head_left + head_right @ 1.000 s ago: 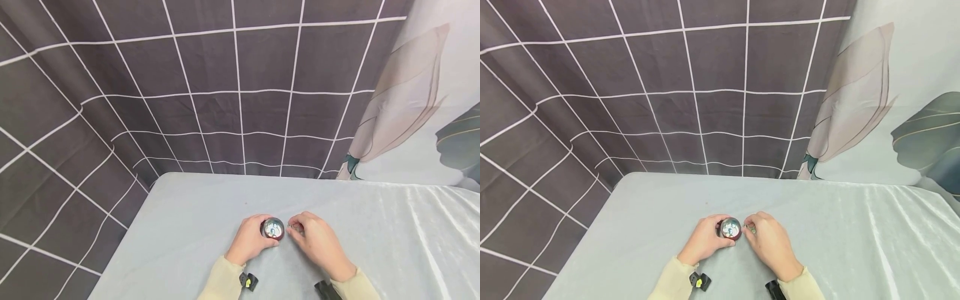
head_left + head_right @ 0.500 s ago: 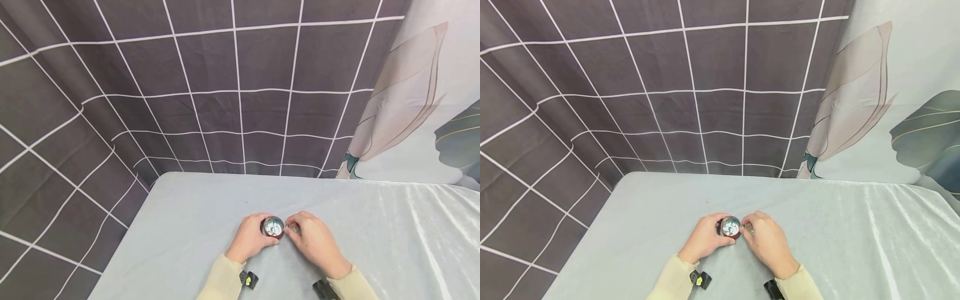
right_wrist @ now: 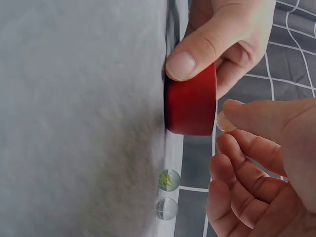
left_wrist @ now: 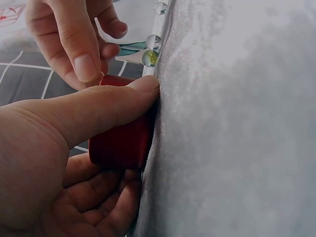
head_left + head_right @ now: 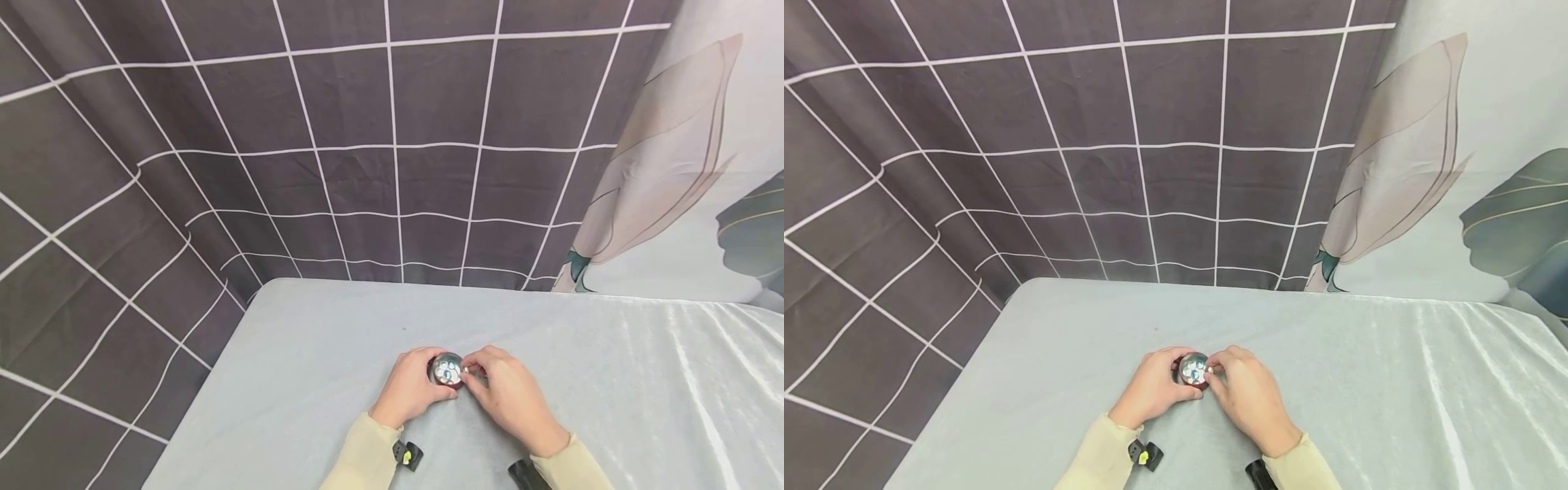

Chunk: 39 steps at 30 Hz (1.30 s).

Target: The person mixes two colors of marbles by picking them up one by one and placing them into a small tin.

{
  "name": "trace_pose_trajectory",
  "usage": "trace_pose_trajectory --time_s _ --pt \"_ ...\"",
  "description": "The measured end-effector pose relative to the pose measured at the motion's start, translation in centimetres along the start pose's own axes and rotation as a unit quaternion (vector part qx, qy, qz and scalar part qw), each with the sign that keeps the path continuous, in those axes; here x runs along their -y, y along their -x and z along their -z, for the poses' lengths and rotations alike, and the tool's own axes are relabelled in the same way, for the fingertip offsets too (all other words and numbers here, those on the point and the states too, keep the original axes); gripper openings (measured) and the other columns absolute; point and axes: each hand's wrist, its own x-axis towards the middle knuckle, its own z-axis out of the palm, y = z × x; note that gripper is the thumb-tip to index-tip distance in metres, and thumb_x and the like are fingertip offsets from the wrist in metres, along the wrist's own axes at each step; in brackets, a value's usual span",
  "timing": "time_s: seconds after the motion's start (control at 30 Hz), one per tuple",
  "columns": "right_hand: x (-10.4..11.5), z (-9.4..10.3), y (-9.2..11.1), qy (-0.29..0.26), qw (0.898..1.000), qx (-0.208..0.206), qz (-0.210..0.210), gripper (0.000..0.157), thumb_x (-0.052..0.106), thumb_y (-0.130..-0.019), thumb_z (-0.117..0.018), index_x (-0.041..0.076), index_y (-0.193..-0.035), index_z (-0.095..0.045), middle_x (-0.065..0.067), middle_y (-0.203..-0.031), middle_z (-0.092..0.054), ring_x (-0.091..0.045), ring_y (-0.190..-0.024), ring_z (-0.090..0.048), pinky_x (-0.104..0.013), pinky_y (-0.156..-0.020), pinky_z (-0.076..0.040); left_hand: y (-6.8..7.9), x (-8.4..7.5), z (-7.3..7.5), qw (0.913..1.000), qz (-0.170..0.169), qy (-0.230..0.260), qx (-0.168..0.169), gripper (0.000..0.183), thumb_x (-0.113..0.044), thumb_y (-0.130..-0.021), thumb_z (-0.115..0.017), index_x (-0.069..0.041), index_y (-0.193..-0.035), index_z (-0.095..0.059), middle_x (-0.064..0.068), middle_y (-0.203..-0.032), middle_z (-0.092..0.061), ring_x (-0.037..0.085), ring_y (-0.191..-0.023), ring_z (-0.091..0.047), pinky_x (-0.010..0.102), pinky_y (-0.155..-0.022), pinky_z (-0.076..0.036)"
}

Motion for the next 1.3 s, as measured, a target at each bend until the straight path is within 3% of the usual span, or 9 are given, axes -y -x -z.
trace_pose_trajectory --time_s 0.27,0.9,1.3 --pt "0.32 -0.65 -0.06 -0.028 0.999 -0.013 0.007 0.018 0.007 -0.077 -0.085 0.015 -0.088 -0.073 0.011 -0.082 -0.061 -0.005 -0.075 -0.06 -0.028 -0.067 -0.054 0.08 0.04 0.14 1.0 0.0 0.003 -0.003 0.056 -0.024 -0.069 -0.093 -0.011 -0.12 -0.071 -0.001 -0.113 -0.072 0.015 -0.107 -0.065 0.032 -0.096 -0.051" --pt "0.41 -0.42 0.15 -0.033 0.998 0.039 -0.026 0.01 0.011 -0.083 -0.081 0.015 -0.086 -0.072 0.015 -0.072 -0.053 0.001 -0.064 -0.05 -0.022 -0.056 -0.046 0.04 -0.01 0.04 0.9999 -0.011 -0.001 -0.005 0.053 -0.024 -0.07 -0.093 -0.012 -0.117 -0.072 -0.002 -0.111 -0.072 0.014 -0.105 -0.065 0.032 -0.096 -0.051" --pt "0.47 -0.29 0.12 -0.025 0.999 0.04 -0.027 0.01 0.01 -0.082 -0.081 0.014 -0.087 -0.073 0.016 -0.073 -0.053 0.003 -0.063 -0.048 -0.022 -0.056 -0.046 0.03 -0.03 0.01 1.0 -0.005 -0.001 -0.005 0.053 -0.024 -0.069 -0.093 -0.013 -0.117 -0.072 -0.003 -0.111 -0.072 0.014 -0.106 -0.065 0.033 -0.096 -0.051"
